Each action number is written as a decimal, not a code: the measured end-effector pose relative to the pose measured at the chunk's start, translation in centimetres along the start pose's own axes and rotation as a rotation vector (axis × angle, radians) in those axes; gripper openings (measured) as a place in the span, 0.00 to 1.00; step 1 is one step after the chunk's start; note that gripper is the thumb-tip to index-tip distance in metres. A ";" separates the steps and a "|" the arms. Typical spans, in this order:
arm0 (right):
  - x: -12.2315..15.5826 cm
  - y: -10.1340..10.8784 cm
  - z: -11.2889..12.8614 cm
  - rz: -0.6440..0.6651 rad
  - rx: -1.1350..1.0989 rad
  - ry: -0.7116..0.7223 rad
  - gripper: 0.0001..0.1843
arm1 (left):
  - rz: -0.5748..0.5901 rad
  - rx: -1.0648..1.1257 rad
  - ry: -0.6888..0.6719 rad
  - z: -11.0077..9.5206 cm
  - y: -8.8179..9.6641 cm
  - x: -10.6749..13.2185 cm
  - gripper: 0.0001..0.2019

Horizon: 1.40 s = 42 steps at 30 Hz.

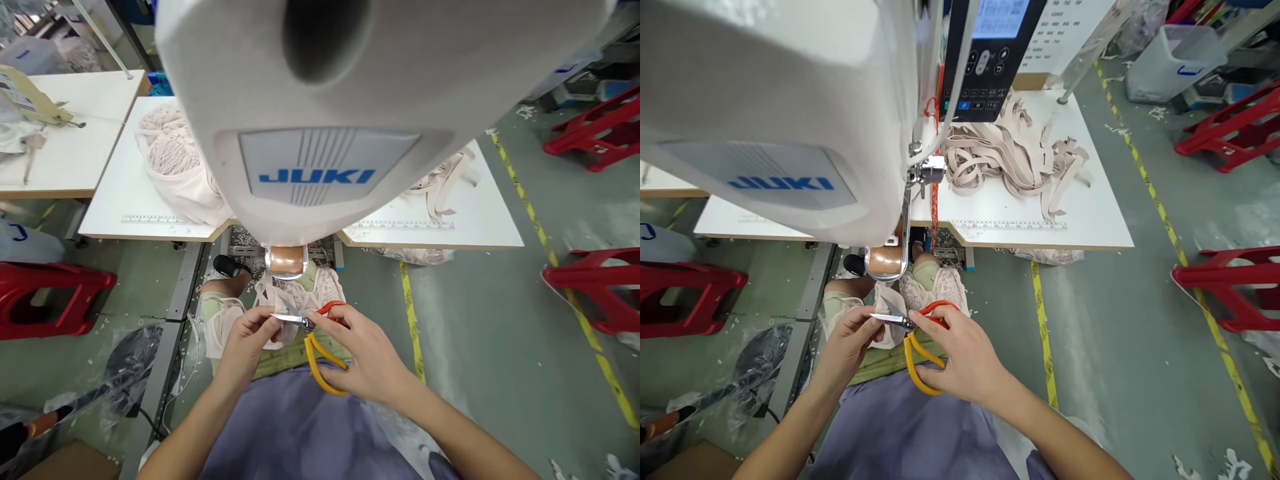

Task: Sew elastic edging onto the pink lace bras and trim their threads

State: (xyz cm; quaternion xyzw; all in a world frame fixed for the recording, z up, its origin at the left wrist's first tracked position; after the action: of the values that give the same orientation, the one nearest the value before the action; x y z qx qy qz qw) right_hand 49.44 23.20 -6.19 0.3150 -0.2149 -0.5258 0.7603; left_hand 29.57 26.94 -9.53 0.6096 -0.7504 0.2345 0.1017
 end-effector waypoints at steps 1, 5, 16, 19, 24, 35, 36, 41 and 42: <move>-0.1 0.0 -0.1 0.004 -0.007 -0.009 0.41 | 0.006 -0.007 -0.003 0.1 0.0 0.0 0.11; -0.3 -0.1 -0.3 0.017 -0.048 -0.051 0.41 | 0.018 -0.049 -0.021 0.4 0.2 -0.1 0.10; -1.2 0.8 -0.7 -0.001 -0.169 -0.135 0.35 | -0.019 -0.274 -0.088 -0.3 0.1 0.4 0.11; -1.8 0.5 -0.7 -0.049 -0.221 -0.123 0.33 | -0.067 -0.331 -0.148 -0.3 -0.1 0.6 0.10; -2.4 -0.1 -0.5 -0.083 -0.296 -0.112 0.32 | -0.088 -0.392 -0.207 -0.5 -0.4 0.9 0.09; -1.3 -0.5 -1.7 -0.061 -0.341 -0.178 0.31 | -0.118 -0.445 -0.245 0.0 -0.4 1.6 0.08; -1.4 -0.5 -1.4 -0.062 -0.355 -0.176 0.31 | -0.117 -0.486 -0.262 -0.2 -0.5 1.7 0.07; -1.8 -0.6 -0.9 -0.060 -0.413 -0.136 0.31 | -0.118 -0.559 -0.272 -0.4 -0.3 2.0 0.08; -1.7 -0.6 -1.1 -0.055 -0.416 -0.136 0.31 | -0.109 -0.555 -0.267 -0.3 -0.3 2.1 0.08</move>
State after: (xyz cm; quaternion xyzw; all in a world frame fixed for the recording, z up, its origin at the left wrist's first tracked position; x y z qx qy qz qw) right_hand 49.19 24.89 -7.44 0.1212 -0.1440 -0.5992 0.7781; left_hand 29.30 25.24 -8.29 0.6231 -0.7588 -0.0674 0.1772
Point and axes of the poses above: each hand's wrist, its own x-axis away from the middle knuckle, its own y-axis out of the back of the hand, z = x × y, the point moved 5 cm from there along -x, towards the middle knuckle, and after that the axes turned 6 degrees about -x, right-handed, at the moved point
